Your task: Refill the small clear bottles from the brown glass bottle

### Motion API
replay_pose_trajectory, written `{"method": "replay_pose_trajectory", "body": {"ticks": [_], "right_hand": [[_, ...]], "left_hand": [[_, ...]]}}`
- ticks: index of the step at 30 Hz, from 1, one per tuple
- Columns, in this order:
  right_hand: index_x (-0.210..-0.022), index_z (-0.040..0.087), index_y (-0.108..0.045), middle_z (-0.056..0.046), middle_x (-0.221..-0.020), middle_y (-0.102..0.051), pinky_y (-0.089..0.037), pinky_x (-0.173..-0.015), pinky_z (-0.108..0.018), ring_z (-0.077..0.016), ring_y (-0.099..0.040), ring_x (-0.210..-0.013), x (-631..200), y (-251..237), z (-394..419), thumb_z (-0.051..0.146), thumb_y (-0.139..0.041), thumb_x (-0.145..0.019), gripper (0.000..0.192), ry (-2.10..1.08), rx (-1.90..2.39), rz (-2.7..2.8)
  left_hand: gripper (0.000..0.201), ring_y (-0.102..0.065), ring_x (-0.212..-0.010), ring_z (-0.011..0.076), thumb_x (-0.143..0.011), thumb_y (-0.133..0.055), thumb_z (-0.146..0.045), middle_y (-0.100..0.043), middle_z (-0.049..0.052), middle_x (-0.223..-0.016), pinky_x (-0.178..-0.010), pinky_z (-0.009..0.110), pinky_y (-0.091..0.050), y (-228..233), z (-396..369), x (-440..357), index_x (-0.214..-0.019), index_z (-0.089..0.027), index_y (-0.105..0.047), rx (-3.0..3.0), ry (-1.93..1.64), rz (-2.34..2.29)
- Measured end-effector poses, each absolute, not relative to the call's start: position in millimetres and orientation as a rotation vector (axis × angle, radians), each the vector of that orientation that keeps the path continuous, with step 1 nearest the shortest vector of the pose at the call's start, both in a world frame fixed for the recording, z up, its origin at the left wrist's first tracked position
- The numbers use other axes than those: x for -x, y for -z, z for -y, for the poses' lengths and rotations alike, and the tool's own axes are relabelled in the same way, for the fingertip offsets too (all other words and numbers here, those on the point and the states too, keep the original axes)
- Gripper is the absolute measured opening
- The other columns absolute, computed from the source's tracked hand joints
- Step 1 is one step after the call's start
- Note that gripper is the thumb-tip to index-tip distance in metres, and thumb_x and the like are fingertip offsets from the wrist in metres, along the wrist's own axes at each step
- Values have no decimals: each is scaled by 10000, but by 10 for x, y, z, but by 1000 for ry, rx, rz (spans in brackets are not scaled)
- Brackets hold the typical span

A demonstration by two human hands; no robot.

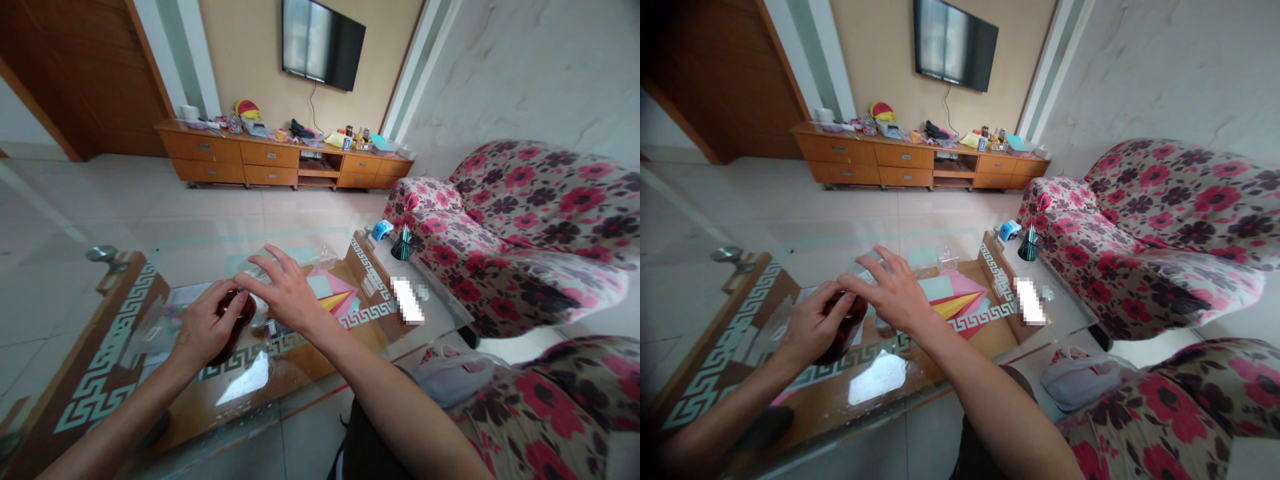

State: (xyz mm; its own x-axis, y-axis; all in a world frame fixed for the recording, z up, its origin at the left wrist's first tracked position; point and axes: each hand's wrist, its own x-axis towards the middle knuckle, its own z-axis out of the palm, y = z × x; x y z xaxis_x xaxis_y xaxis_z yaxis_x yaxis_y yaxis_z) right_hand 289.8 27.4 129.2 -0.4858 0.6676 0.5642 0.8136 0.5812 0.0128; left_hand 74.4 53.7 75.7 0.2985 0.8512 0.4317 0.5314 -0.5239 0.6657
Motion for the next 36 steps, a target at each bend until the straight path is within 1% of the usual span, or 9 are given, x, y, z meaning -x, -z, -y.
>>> {"method": "replay_pose_trajectory", "body": {"ticks": [9, 13, 17, 22, 25, 29, 36], "right_hand": [[-1453, 365, -592, -54, -1623, -457, -376, -1267, -603, -288, -178, -1634, -2896, -1297, -268, 136, -644, -1020, 492, 348, 1166, 2323], [-1463, 344, -589, -60, -1632, -451, -374, -1275, -579, -291, -157, -1641, -2896, -1300, -267, 127, -653, -1011, 505, 362, 1161, 2330], [-1470, 359, -580, -61, -1634, -449, -385, -1267, -592, -299, -164, -1639, -2888, -1308, -267, 126, -685, -991, 543, 350, 1176, 2346], [-1463, 361, -583, -52, -1626, -455, -384, -1272, -580, -292, -162, -1640, -2884, -1307, -265, 137, -650, -1018, 503, 374, 1172, 2334], [-1467, 353, -579, -52, -1628, -452, -380, -1277, -573, -288, -159, -1641, -2885, -1306, -265, 144, -626, -1034, 484, 380, 1161, 2333], [-1461, 369, -581, -47, -1628, -454, -391, -1267, -590, -296, -174, -1636, -2882, -1314, -268, 139, -655, -1016, 506, 365, 1172, 2342], [-1470, 377, -576, -40, -1632, -458, -396, -1267, -588, -294, -183, -1635, -2881, -1318, -261, 152, -652, -1026, 503, 382, 1159, 2343]], "left_hand": [[293, -683, -994, 255, -1052, -520, -484, -731, 49, -1090, -882, 381, -503, -750, -544, -734, -1153, -262, -684, -2189, -1098, -1216], [297, -681, -1014, 259, -1053, -518, -487, -728, 50, -1105, -900, 384, -500, -755, -542, -733, -1168, -266, -680, -2186, -1104, -1205], [292, -678, -969, 253, -1051, -517, -494, -729, 43, -1056, -875, 374, -496, -757, -546, -738, -1126, -264, -680, -2196, -1111, -1206], [283, -672, -945, 243, -1052, -525, -483, -725, 35, -1034, -848, 355, -488, -762, -546, -741, -1114, -259, -686, -2205, -1119, -1199], [277, -673, -961, 241, -1055, -525, -475, -726, 35, -1055, -861, 353, -489, -768, -541, -742, -1118, -256, -682, -2198, -1119, -1189], [282, -675, -991, 245, -1052, -521, -478, -731, 40, -1078, -890, 358, -498, -767, -540, -741, -1113, -253, -680, -2200, -1129, -1176], [312, -678, -958, 246, -1045, -519, -509, -733, 40, -1034, -861, 359, -502, -760, -550, -736, -1105, -253, -686, -2205, -1122, -1189]]}}
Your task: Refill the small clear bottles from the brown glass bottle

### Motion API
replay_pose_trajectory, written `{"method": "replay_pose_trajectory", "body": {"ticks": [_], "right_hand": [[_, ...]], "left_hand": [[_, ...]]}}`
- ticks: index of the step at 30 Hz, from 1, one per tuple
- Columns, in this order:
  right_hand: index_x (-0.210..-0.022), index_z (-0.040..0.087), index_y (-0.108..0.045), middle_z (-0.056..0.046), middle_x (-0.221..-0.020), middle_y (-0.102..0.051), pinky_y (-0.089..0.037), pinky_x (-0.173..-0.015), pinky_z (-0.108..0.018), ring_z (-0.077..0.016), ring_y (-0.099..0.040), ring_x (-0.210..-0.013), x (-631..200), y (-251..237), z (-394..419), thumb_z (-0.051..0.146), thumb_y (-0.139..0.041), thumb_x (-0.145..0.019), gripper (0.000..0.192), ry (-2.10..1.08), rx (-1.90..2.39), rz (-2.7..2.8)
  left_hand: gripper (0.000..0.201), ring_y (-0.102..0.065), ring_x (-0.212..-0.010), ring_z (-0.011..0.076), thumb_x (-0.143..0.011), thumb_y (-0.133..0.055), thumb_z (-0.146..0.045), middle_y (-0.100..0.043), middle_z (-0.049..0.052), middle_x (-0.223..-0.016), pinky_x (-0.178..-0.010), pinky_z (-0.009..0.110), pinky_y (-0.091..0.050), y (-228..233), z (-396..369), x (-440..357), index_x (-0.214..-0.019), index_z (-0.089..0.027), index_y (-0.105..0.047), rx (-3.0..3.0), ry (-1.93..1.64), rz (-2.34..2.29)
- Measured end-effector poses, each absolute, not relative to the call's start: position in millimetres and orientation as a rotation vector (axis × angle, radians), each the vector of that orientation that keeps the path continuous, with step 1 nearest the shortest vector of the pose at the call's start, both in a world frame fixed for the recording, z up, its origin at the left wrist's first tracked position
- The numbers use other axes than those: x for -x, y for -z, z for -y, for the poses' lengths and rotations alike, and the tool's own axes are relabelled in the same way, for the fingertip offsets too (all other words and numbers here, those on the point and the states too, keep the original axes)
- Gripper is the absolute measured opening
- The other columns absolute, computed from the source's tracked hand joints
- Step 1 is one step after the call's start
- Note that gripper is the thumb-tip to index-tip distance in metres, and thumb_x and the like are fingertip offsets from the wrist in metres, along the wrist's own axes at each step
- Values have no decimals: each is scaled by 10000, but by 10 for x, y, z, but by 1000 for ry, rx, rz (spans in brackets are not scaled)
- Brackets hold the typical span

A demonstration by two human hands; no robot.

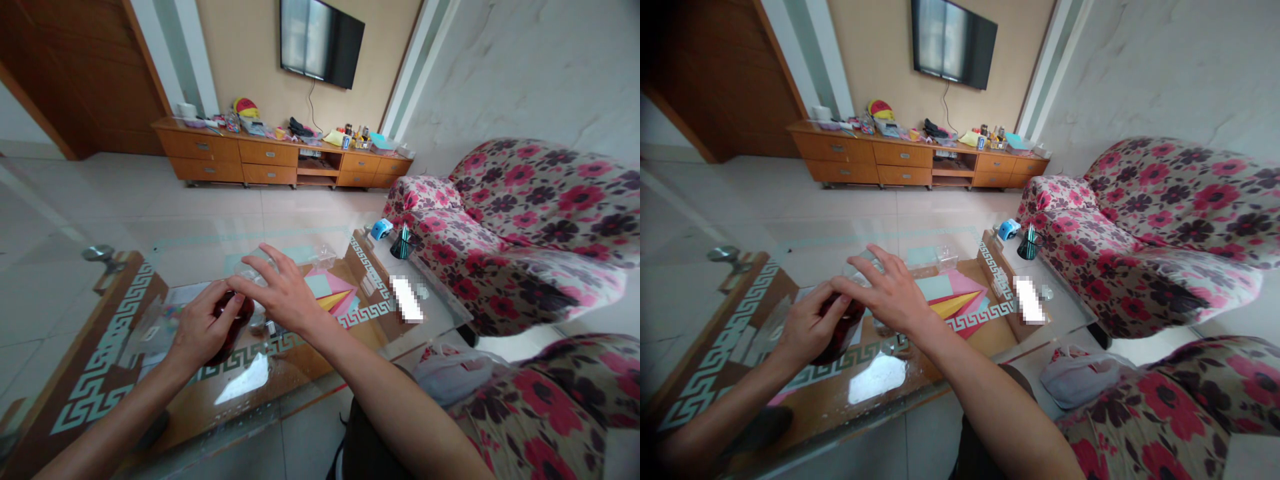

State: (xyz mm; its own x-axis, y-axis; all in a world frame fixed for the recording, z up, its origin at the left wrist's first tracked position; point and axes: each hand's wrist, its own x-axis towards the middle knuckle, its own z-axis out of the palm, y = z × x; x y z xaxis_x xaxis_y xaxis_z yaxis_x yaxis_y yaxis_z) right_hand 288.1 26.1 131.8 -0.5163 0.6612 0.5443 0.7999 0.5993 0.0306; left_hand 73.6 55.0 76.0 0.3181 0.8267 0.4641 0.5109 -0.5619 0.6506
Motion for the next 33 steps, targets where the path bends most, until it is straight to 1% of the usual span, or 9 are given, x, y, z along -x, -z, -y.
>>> {"method": "replay_pose_trajectory", "body": {"ticks": [5, 11, 22, 33], "right_hand": [[-1465, 364, -584, -39, -1619, -474, -403, -1263, -582, -296, -167, -1642, -2880, -1296, -274, 185, -629, -1050, 453, 432, 1126, 2326], [-1478, 389, -570, -26, -1637, -453, -403, -1262, -598, -297, -140, -1651, -2883, -1307, -295, 157, -630, -1040, 499, 417, 1085, 2376], [-1471, 360, -582, -38, -1623, -469, -408, -1268, -574, -305, -146, -1649, -2892, -1253, -346, 149, -643, -1028, 495, 471, 1013, 2353], [-1480, 342, -579, -37, -1626, -467, -404, -1281, -541, -307, -144, -1650, -2901, -1258, -327, 168, -613, -1054, 462, 553, 989, 2343]], "left_hand": [[303, -677, -956, 247, -1050, -514, -512, -731, 36, -1033, -865, 366, -503, -766, -540, -731, -1091, -259, -676, -2189, -1120, -1175], [293, -674, -936, 241, -1049, -521, -514, -727, 25, -1020, -852, 360, -503, -744, -540, -708, -1068, -265, -674, -2180, -1132, -1171], [312, -654, -892, 215, -1050, -520, -515, -717, 16, -970, -807, 323, -487, -760, -529, -700, -1031, -245, -676, -2172, -1121, -1172], [301, -657, -923, 215, -1048, -546, -508, -717, 9, -995, -841, 311, -484, -742, -557, -676, -1031, -241, -686, -2160, -1104, -1147]]}}
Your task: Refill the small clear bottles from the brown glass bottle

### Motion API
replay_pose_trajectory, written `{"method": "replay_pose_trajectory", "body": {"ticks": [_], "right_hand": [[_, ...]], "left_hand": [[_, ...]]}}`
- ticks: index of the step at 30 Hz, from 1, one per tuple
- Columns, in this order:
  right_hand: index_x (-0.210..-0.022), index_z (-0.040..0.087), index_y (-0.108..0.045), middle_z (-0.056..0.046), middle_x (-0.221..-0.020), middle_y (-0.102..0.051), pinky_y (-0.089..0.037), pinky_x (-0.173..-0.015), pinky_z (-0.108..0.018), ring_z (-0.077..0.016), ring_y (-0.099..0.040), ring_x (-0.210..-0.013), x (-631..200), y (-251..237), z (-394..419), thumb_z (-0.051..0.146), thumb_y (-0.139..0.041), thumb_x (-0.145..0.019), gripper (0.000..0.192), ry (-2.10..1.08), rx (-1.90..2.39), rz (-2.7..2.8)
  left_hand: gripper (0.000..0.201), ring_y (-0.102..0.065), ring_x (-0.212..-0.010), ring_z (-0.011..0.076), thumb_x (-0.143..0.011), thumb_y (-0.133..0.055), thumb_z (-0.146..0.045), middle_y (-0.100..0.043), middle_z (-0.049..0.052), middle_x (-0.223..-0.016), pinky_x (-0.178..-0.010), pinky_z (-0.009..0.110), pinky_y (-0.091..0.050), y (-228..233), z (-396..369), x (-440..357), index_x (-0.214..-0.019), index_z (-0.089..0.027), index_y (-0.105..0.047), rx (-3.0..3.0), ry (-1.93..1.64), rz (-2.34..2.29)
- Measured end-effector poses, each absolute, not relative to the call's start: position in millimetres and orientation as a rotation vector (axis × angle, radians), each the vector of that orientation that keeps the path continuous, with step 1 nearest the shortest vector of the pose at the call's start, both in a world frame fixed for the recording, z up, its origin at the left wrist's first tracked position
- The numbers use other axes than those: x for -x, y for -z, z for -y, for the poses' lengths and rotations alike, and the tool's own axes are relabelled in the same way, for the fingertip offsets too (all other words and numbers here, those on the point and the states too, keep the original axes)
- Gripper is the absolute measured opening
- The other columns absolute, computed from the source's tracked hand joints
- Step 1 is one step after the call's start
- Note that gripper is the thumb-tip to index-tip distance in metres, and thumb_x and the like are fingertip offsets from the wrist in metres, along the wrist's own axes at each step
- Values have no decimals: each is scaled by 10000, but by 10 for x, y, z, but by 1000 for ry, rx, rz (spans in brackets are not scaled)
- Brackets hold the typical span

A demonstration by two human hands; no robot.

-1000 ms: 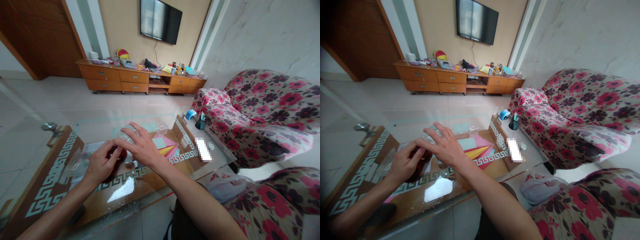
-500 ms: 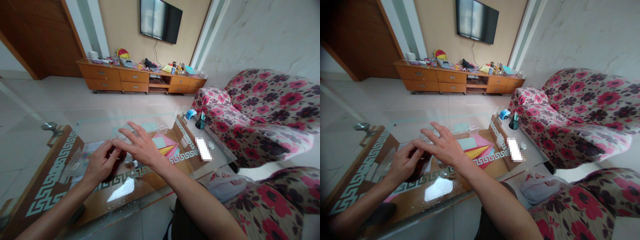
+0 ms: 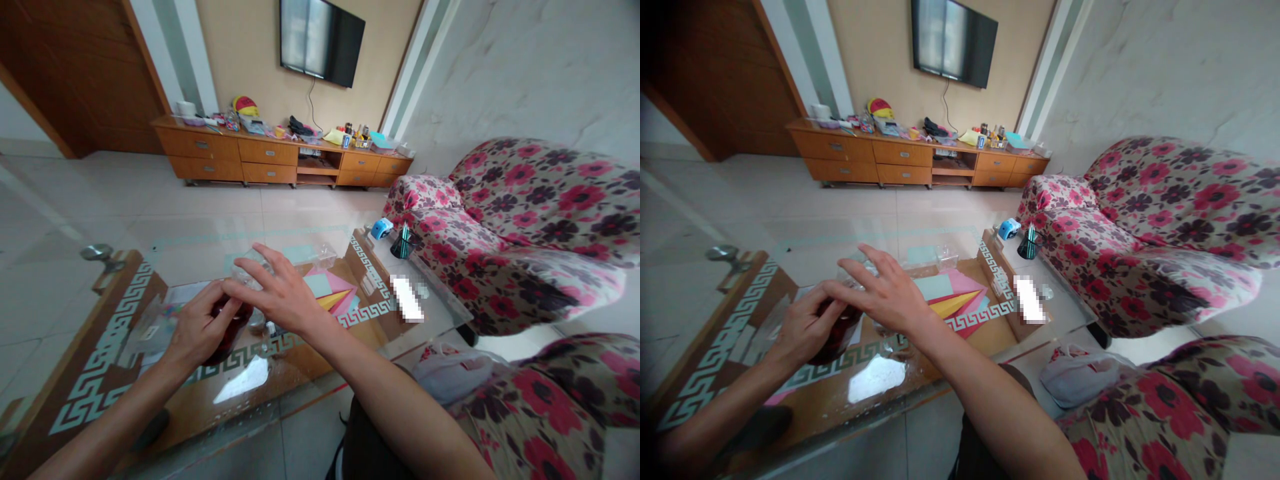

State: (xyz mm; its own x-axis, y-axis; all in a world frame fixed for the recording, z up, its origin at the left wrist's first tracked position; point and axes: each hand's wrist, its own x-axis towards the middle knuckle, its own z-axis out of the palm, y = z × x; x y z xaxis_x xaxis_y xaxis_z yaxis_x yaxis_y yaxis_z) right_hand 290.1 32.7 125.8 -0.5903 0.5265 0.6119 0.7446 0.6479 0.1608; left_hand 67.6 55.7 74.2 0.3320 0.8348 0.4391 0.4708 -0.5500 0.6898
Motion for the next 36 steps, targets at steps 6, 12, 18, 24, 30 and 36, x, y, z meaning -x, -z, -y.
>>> {"method": "replay_pose_trajectory", "body": {"ticks": [6, 12, 18, 24, 30, 36], "right_hand": [[-1485, 350, -572, -32, -1644, -447, -397, -1284, -558, -306, -145, -1648, -2898, -1267, -319, 143, -642, -1029, 505, 517, 996, 2364], [-1490, 359, -560, -35, -1640, -456, -397, -1280, -583, -307, -152, -1646, -2885, -1297, -308, 137, -653, -1023, 526, 514, 984, 2374], [-1492, 350, -558, -42, -1634, -456, -390, -1286, -568, -310, -175, -1638, -2874, -1333, -289, 148, -644, -1033, 509, 538, 974, 2390], [-1478, 373, -560, -30, -1627, -458, -393, -1282, -590, -296, -185, -1632, -2861, -1347, -279, 139, -653, -1026, 518, 496, 985, 2394], [-1489, 356, -543, -41, -1642, -441, -388, -1280, -582, -298, -187, -1628, -2846, -1368, -261, 129, -653, -1020, 532, 515, 983, 2408], [-1489, 374, -533, -15, -1688, -407, -336, -1306, -589, -292, -165, -1645, -2867, -1464, -222, 129, -667, -1009, 555, 497, 976, 2467]], "left_hand": [[309, -675, -944, 210, -1039, -570, -527, -728, 1, -1009, -843, 296, -493, -758, -566, -666, -1069, -245, -694, -2128, -1064, -1148], [340, -698, -937, 216, -1033, -568, -556, -753, 9, -1031, -826, 296, -515, -744, -559, -623, -1078, -248, -703, -2145, -1050, -1174], [359, -717, -965, 237, -1032, -558, -565, -771, 20, -1062, -818, 307, -527, -741, -549, -589, -1098, -248, -714, -2148, -1033, -1197], [370, -705, -889, 223, -1020, -569, -583, -757, 7, -980, -776, 299, -517, -781, -530, -610, -1092, -249, -712, -2144, -1012, -1271], [363, -711, -872, 211, -1021, -564, -572, -769, -3, -978, -791, 291, -526, -790, -514, -607, -1089, -248, -715, -2151, -1033, -1282], [337, -691, -781, 207, -1011, -581, -555, -752, -9, -880, -734, 299, -523, -773, -471, -614, -1029, -244, -709, -2129, -1095, -1298]]}}
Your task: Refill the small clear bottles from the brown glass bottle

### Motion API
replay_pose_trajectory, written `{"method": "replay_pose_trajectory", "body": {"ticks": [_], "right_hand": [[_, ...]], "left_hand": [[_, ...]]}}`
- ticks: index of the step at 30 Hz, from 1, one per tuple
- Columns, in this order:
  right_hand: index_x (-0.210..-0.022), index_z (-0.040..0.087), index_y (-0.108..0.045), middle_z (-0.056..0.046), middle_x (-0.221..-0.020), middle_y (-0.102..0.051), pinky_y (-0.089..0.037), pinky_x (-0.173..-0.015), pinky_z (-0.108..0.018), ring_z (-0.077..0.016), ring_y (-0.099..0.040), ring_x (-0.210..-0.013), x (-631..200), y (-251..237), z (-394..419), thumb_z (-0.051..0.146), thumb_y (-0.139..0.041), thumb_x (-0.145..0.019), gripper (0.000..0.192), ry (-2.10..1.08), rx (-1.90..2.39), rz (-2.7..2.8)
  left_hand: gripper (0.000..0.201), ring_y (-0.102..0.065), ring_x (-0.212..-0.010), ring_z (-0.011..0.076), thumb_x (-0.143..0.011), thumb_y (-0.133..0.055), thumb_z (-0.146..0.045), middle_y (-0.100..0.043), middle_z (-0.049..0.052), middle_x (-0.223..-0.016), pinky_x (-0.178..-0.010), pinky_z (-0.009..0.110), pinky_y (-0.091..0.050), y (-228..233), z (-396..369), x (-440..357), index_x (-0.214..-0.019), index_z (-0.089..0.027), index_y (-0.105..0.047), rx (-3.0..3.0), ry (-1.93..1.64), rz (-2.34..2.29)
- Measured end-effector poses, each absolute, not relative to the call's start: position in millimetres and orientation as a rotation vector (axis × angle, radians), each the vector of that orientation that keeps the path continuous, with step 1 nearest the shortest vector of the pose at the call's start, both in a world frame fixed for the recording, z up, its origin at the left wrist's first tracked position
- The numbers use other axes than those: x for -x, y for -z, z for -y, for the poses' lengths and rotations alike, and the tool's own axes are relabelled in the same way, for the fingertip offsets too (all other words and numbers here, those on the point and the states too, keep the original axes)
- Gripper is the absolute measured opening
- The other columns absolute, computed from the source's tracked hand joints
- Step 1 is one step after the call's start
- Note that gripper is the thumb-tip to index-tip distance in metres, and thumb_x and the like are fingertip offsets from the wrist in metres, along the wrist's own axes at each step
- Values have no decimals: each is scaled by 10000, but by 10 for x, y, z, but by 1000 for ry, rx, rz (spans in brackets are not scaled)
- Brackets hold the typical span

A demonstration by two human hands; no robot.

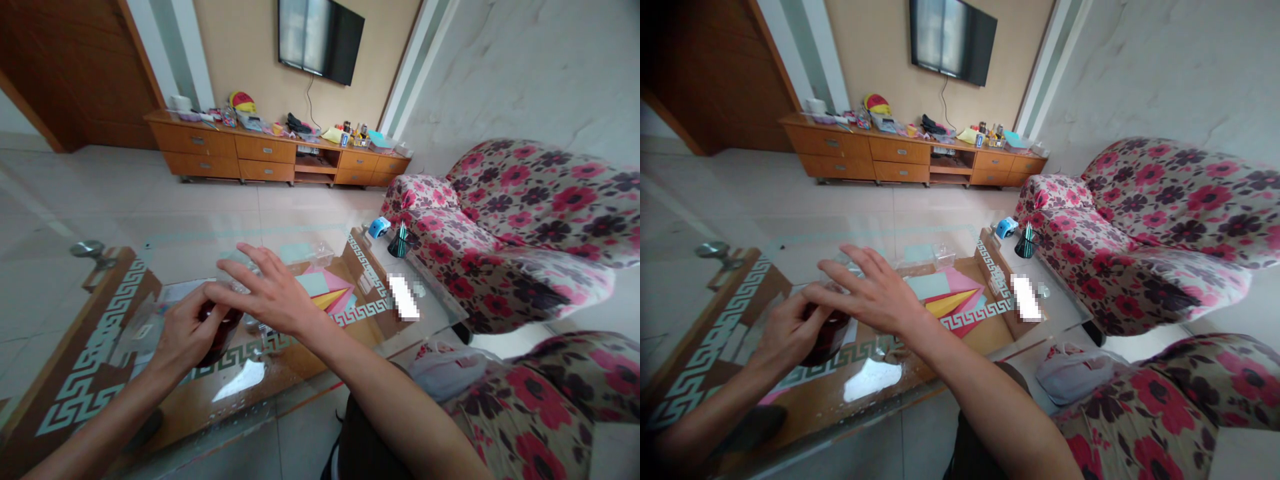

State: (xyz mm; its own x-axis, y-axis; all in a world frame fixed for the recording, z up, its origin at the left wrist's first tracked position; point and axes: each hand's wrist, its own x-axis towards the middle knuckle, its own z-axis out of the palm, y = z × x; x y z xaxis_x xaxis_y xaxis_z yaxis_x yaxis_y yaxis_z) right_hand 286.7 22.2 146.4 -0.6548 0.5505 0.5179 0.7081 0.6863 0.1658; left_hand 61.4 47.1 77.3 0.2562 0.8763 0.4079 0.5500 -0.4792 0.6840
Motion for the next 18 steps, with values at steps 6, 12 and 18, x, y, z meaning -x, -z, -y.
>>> {"method": "replay_pose_trajectory", "body": {"ticks": [6, 12, 18], "right_hand": [[-1577, 439, -441, 18, -1765, -286, -278, -1315, -624, -292, -149, -1662, -2887, -1596, -152, 139, -658, -1002, 684, 475, 1065, 2458], [-1649, 405, -348, -21, -1769, -280, -259, -1318, -613, -300, -184, -1658, -2902, -1626, -119, 152, -646, -967, 786, 346, 1174, 2351], [-1720, 229, -153, -136, -1740, -328, -362, -1281, -506, -275, -328, -1605, -2859, -1452, -152, 396, -634, -975, 903, 85, 1139, 2188]], "left_hand": [[348, -672, -766, 235, -1028, -558, -551, -752, 37, -900, -698, 358, -498, -740, -434, -618, -1080, -247, -719, -2116, -1109, -1339], [313, -668, -886, 249, -1046, -529, -530, -748, 39, -986, -806, 385, -490, -794, -400, -631, -1057, -266, -697, -2086, -1087, -1298], [301, -661, -855, 236, -1028, -564, -509, -724, 16, -932, -753, 347, -455, -791, -437, -601, -1014, -241, -700, -2051, -1145, -1357]]}}
